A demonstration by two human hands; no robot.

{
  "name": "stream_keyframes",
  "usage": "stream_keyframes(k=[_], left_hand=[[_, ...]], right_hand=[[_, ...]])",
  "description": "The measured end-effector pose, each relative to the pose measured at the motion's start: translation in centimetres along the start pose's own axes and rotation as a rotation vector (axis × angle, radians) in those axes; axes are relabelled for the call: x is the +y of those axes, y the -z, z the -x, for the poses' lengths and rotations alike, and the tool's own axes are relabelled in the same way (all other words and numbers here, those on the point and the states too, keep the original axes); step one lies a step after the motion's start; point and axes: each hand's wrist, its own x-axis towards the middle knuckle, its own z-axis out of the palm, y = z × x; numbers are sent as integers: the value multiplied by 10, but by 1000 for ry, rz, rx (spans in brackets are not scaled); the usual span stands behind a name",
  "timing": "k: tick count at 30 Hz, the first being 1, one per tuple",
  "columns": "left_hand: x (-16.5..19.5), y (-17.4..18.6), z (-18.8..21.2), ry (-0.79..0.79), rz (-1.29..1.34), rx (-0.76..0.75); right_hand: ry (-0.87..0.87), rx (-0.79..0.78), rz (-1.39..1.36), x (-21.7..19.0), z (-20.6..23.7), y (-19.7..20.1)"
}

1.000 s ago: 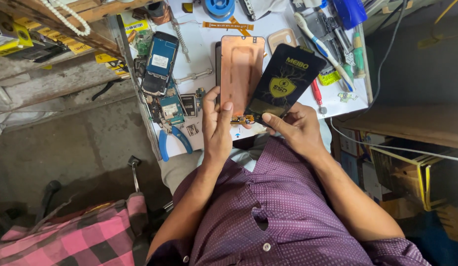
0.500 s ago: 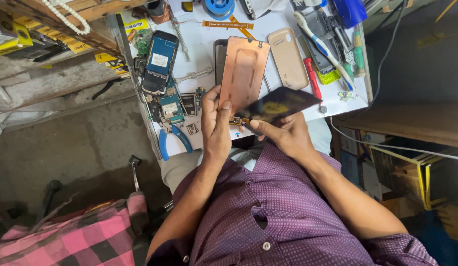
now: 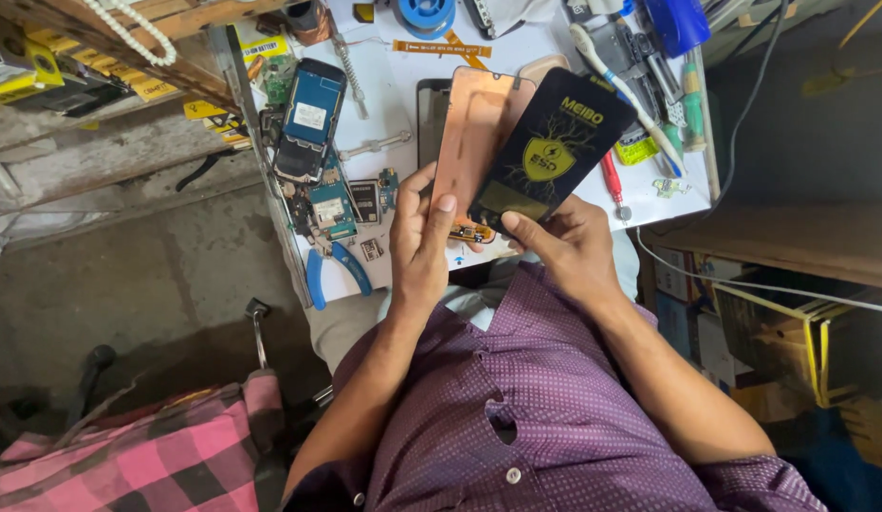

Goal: The person works on a disassembled smartphone at a cluttered repair bench. They peel a black protective sheet from a new screen, pry the battery with a metal spudger, lift the old screen assembly, peel its copper heat-dissipation layer, spray liquid onto the new screen, and press a new ESD sticker sheet onto the phone body.

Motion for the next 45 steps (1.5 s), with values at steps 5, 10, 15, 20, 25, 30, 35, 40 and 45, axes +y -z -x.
stream_keyframes(k=[5,10,15,20,25,30,35,40,45], left_hand=[[5,-2,0,-11,-36,-29],[21,-3,-1,-9,-4,-122],[34,1,1,13,-39,-217],[31,7,9,78,-171,-196],[26,13,12,72,-162,-137],[24,12,11,38,-143,-99],[25,13,13,75,-195,-94],[24,15,14,35,-159,-129],[21,18,13,35,-134,-142]], right_hand=[[5,-4,104,2,-2,-3],[-28,17,37,-5,-13,-4],[-92,-4,37,-14,-21,0],[-115,-37,30,-16,-23,-2],[-113,-76,-35,-16,-24,-6],[-171,-41,12,-17,-24,-8],[-113,-49,3,-14,-21,-11],[-128,-56,-16,-14,-20,-12],[-100,-79,39,-18,-21,-12]])
